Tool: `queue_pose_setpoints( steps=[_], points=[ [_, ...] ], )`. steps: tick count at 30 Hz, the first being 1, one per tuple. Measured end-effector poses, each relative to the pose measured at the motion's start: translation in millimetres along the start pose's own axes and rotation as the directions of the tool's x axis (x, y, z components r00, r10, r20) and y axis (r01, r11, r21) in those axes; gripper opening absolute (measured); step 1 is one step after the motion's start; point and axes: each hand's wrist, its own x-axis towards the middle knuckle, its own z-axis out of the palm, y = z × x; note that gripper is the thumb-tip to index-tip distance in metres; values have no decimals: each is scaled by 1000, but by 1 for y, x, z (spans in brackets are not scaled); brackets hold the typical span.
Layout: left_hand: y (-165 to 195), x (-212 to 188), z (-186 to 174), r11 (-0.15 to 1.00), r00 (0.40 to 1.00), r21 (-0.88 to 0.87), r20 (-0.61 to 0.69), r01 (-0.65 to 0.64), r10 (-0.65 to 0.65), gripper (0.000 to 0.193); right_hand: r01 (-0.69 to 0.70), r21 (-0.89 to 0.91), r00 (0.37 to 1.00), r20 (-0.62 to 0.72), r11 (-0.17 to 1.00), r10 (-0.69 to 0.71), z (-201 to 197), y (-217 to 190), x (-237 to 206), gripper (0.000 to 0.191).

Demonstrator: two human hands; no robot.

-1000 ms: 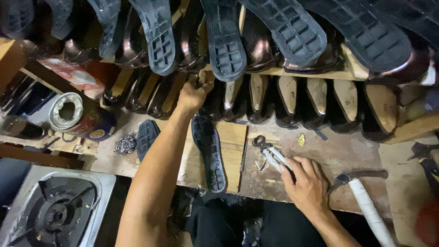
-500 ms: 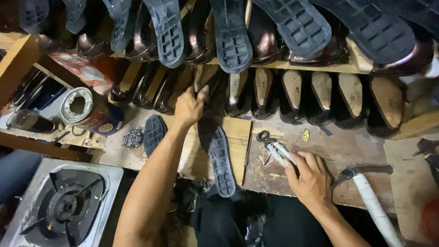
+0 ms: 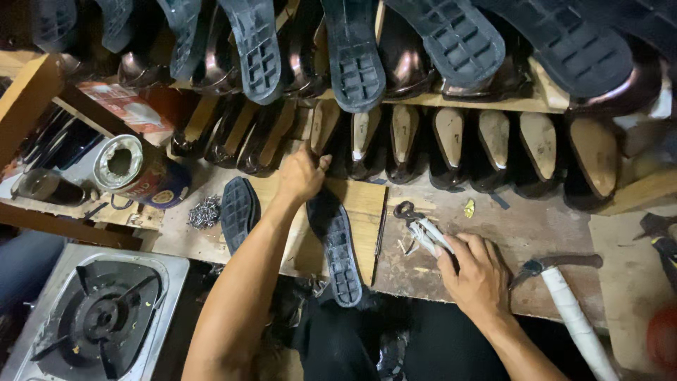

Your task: The person attaches rubber soles to shoe uppers using a hammer. They repeatedly pick up a shoe upper, align a sole, press it into place, and tap it with a hammer to secure the bond. The person handles multiple shoes one at a time, placing finished shoes on a nearby shelf.

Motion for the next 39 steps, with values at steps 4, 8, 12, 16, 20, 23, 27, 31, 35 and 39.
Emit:
queue_pose_setpoints(
  steps=[4, 8, 12, 16, 20, 23, 27, 31, 35, 39],
  points=[
    [-1, 3, 1, 998, 998, 14, 45, 54, -54, 50, -9, 5, 1000, -10, 1000, 9, 0, 2, 5, 28],
    [2, 3, -12, 996, 996, -87, 91, -18, 26, 69, -18, 22, 1000, 13, 1000, 18, 2, 3, 9, 29],
    [-8, 5, -38, 969, 993, 243, -103, -35, 62, 80, -17, -2, 1000, 5, 1000, 17, 8, 4, 12, 28],
    [-30, 15, -61, 914, 997, 405, -73, 39, -10, 93, 12, -24, 1000, -1, 1000, -12, 13, 6, 12, 29],
    [-37, 19, -58, 855, 999, 518, 10, 29, -40, 108, 8, -5, 1000, -9, 1000, -8, 16, 8, 8, 28],
    [-37, 23, -69, 806, 999, 592, 48, -9, -24, 100, 19, 22, 1000, 16, 1000, -19, 16, 10, 4, 30],
    [-36, 19, -94, 983, 984, 17, -17, 180, -180, 85, 5, 33, 1000, 13, 999, -5, 11, 7, -2, 30],
    [-31, -19, -104, 702, 942, -679, -45, 216, -333, 75, -26, 63, 1000, 11, 998, 26, 5, 1, -7, 29],
    [-28, -115, -116, 626, 931, -754, -55, 198, -361, 71, -3, 79, 1000, -14, 997, 4, 2, -3, -12, 28],
    [-15, -238, -119, 735, 929, -630, -53, 253, -366, 67, 12, 61, 1000, -18, 998, -11, -2, -10, -22, 27]
  ],
)
